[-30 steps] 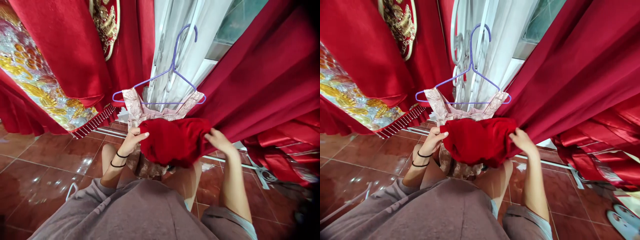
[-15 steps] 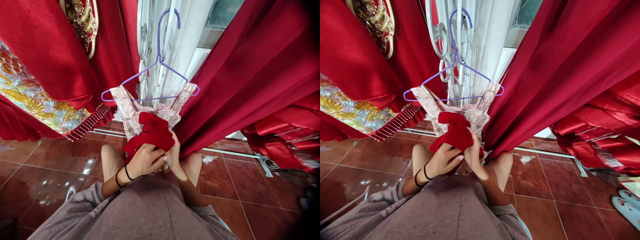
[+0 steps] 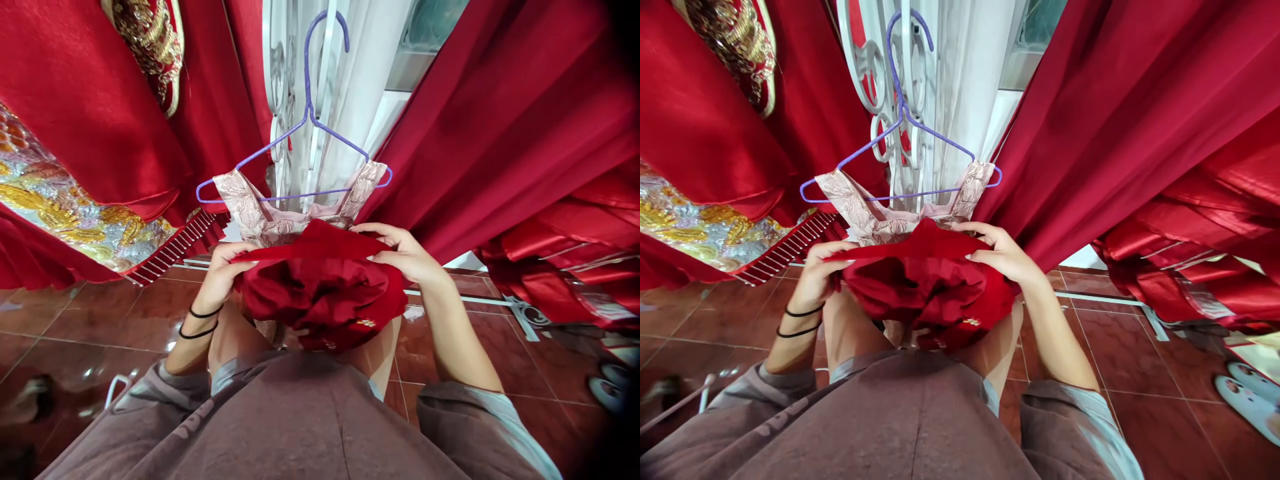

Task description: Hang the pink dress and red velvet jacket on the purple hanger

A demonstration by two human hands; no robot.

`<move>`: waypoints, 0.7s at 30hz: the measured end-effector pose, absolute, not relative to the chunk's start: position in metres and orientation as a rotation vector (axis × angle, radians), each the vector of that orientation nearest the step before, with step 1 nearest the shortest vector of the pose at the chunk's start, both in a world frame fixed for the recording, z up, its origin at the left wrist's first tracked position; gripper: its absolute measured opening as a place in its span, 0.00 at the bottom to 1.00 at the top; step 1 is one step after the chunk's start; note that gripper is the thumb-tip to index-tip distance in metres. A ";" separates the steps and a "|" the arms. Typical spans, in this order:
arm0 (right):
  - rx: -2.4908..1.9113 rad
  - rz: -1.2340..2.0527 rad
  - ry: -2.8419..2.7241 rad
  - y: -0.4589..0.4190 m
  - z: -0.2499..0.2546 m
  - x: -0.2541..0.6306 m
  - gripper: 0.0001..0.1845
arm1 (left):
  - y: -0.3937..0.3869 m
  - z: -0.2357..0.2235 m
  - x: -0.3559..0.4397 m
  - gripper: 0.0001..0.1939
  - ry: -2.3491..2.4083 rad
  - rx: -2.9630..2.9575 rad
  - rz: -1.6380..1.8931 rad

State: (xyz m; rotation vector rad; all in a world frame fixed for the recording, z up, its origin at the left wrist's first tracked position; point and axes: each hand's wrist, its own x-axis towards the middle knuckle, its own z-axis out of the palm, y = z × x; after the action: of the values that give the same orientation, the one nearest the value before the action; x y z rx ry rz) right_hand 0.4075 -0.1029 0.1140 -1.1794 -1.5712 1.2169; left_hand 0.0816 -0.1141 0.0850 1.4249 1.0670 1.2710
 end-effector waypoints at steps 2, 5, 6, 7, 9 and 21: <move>-1.241 0.941 -1.743 -0.098 0.116 0.409 0.26 | -0.114 0.108 0.079 0.09 1.034 1.446 1.213; -1.236 0.565 -1.852 -0.097 0.098 0.385 0.29 | -0.113 0.124 0.093 0.09 1.109 1.575 1.141; -1.191 0.570 -1.885 -0.098 0.087 0.371 0.33 | -0.112 0.125 0.099 0.09 1.128 1.600 1.126; -1.142 0.635 -1.919 -0.100 0.075 0.358 0.36 | -0.110 0.125 0.105 0.09 1.138 1.602 1.122; -1.111 0.780 -1.956 -0.103 0.050 0.332 0.34 | -0.109 0.123 0.110 0.09 1.129 1.546 1.130; -0.851 1.098 -1.830 -0.134 0.078 0.285 0.15 | -0.144 0.142 0.098 0.10 0.895 1.595 0.922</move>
State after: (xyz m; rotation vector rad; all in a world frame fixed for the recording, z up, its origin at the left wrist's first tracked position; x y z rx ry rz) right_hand 0.2853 -0.1336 0.0782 -0.8510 -1.8303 1.0985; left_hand 0.0982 -0.1439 0.1421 1.5947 0.8947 0.9219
